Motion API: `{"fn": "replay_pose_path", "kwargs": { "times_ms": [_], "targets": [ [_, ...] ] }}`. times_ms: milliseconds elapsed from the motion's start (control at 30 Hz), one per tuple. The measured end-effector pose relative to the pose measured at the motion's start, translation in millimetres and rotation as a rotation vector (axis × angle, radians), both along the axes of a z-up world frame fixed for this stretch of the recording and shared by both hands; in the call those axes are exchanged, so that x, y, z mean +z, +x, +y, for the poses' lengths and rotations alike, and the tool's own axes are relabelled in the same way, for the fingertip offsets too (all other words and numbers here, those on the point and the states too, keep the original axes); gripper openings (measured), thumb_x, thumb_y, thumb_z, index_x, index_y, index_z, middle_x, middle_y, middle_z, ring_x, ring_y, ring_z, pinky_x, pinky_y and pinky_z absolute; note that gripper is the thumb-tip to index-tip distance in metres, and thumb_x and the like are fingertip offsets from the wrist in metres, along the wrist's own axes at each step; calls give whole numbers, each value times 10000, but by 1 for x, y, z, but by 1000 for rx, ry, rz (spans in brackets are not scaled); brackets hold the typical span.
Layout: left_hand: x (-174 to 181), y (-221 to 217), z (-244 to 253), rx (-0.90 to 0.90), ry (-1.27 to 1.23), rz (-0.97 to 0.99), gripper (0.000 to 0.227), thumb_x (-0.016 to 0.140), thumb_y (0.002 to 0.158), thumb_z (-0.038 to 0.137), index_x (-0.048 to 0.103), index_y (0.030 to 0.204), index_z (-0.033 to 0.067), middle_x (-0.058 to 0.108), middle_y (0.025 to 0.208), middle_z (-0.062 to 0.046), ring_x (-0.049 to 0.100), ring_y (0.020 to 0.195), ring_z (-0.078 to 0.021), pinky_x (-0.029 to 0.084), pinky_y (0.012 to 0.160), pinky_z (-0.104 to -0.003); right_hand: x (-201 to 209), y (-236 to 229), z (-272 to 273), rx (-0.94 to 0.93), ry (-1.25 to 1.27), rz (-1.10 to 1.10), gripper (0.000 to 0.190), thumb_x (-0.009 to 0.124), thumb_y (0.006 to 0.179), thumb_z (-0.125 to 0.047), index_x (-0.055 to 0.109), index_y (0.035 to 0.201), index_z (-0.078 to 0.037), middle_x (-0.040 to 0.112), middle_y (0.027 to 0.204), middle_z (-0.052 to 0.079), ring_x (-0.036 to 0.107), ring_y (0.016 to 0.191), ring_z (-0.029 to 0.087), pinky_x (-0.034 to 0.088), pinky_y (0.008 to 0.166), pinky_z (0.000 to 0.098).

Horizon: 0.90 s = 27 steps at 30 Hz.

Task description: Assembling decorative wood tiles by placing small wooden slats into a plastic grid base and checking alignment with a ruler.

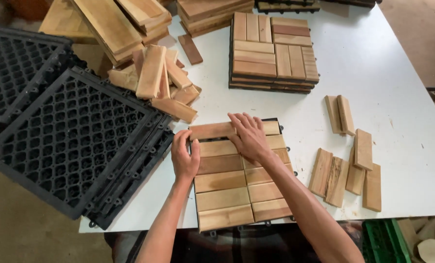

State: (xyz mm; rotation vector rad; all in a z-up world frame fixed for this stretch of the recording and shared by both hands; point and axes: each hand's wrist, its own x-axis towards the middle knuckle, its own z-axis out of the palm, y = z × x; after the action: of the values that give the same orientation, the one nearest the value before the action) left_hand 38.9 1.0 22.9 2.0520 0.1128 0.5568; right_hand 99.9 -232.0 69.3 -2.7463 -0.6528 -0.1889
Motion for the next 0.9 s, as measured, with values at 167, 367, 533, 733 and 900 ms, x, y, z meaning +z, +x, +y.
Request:
{"fn": "replay_pose_path", "kwargs": {
  "times_ms": [167, 367, 533, 733, 900],
  "targets": [
    [10, 1, -4, -76, 241, 33, 529, 503, 987, 337, 563, 1472, 134, 478, 1570, -63, 524, 1327, -353, 431, 1023, -521, -28, 5, -21, -22, 106, -87, 663, 685, 925, -523, 528, 1483, -202, 565, 1288, 37, 491, 1291, 254, 318, 1138, 427],
    [-8, 7, -3, -2, 247, 68, 394, 591, 946, 358, 682, 1313, 244, 593, 1434, 63, 585, 1230, -282, 472, 953, -472, -23, 2, -23, -122, 167, -103, 581, 761, 825, -627, 696, 1205, -193, 521, 1131, 4, 543, 1127, 256, 397, 1070, 402],
    [0, 0, -3, -7, 231, 65, 380, 552, 982, 330, 669, 1333, 241, 593, 1443, 34, 578, 1235, -300, 461, 958, -481, -20, -2, -18, -198, 169, -118, 534, 784, 785, -643, 694, 1095, -218, 507, 1087, 6, 567, 1086, 264, 383, 1082, 417],
    [2, 1, -5, -8, 203, 69, 352, 534, 996, 294, 681, 1310, 230, 598, 1451, 43, 574, 1254, -277, 456, 964, -468, -22, -6, -28, -345, 246, -108, 199, 720, 955, -390, 708, 1046, -213, 494, 1100, 26, 561, 1110, 243, 394, 1062, 409],
    [8, -1, -3, -44, 218, 120, 309, 593, 955, 373, 680, 1227, 254, 592, 1457, 87, 568, 1266, -257, 457, 957, -486, -9, -13, -21, -204, 117, -125, 368, 702, 898, -491, 663, 1210, -300, 523, 1255, 19, 532, 1240, 257, 325, 1140, 465]
  ]
}}
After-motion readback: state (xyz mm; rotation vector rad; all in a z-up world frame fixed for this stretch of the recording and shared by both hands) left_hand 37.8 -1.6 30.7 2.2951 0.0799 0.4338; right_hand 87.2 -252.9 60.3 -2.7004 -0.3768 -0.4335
